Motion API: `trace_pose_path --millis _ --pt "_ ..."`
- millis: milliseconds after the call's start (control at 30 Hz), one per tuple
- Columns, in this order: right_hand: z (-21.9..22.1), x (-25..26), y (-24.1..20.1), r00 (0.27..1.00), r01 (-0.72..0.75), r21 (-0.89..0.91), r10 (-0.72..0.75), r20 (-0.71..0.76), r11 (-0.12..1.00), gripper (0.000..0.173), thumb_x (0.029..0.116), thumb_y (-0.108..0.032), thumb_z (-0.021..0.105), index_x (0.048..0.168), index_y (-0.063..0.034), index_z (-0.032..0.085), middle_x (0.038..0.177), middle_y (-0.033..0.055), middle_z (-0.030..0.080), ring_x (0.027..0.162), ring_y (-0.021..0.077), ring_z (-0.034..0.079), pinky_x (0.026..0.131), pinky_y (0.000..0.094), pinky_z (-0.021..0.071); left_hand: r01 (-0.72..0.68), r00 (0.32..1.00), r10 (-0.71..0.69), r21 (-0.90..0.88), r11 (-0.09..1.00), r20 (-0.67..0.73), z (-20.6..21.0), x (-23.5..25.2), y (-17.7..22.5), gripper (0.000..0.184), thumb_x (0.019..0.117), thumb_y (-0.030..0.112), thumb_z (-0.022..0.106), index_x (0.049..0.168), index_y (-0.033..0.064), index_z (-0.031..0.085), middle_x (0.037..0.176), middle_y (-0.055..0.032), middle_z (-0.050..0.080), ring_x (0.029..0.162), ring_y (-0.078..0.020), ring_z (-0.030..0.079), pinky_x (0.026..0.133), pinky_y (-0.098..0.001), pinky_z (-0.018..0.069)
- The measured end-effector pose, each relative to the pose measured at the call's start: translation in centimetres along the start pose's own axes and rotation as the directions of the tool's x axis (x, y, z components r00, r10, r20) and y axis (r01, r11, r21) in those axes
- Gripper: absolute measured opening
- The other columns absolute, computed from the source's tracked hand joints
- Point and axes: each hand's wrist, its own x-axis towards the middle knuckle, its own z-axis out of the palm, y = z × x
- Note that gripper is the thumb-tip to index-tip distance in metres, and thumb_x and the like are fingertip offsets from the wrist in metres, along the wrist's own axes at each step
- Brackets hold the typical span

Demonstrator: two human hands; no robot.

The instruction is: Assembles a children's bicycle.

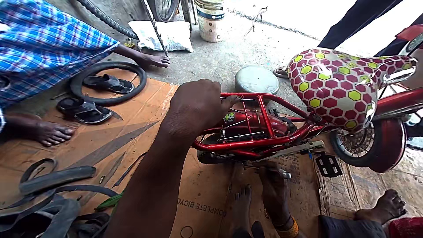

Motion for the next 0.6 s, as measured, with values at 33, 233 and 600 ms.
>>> trace_pose_path --millis 33,233,600 --pt "0.1 0.1 0.0 1.0 0.008 0.005 -0.008 0.003 1.0 0.018 0.1037 -0.016 0.058 0.109 -0.0027 0.07 0.102 0.0088 0.073 0.091 0.0207 0.072 0.084 0.0379 0.063 0.001 1.0 -0.001 0.003 1.0 -0.003 0.0 0.0 0.0 0.071 0.0988 0.075 0.036 0.099 0.0114 0.068 0.094 -0.011 0.068 0.091 -0.0319 0.069 0.072 -0.0566 0.0521" --pt "-0.5 0.3 0.0 0.989 -0.101 0.216 0.122 -0.086 0.971 0.019 0.1031 -0.015 0.058 0.108 -0.0007 0.069 0.103 0.0131 0.073 0.094 0.0224 0.072 0.087 0.0372 0.0609 -0.004 1.0 0.004 -0.002 1.0 -0.012 0.1 -0.1 0.1 0.069 0.0997 0.073 0.037 0.1 0.0111 0.068 0.095 -0.0108 0.067 0.091 -0.0318 0.068 0.072 -0.0564 0.0524" --pt "-5.6 5.4 -8.4 0.848 0.516 -0.791 -0.066 0.526 0.329 0.005 0.0925 -0.019 0.064 0.094 -0.0155 0.068 0.087 0.0018 0.067 0.081 0.0206 0.068 0.071 0.0436 0.0569 0.029 0.998 -0.033 0.071 0.997 0.053 -0.2 -0.3 0.5 0.069 0.1005 0.072 0.036 0.107 0.0094 0.066 0.103 -0.0148 0.068 0.095 -0.0379 0.069 0.071 -0.0617 0.0522"
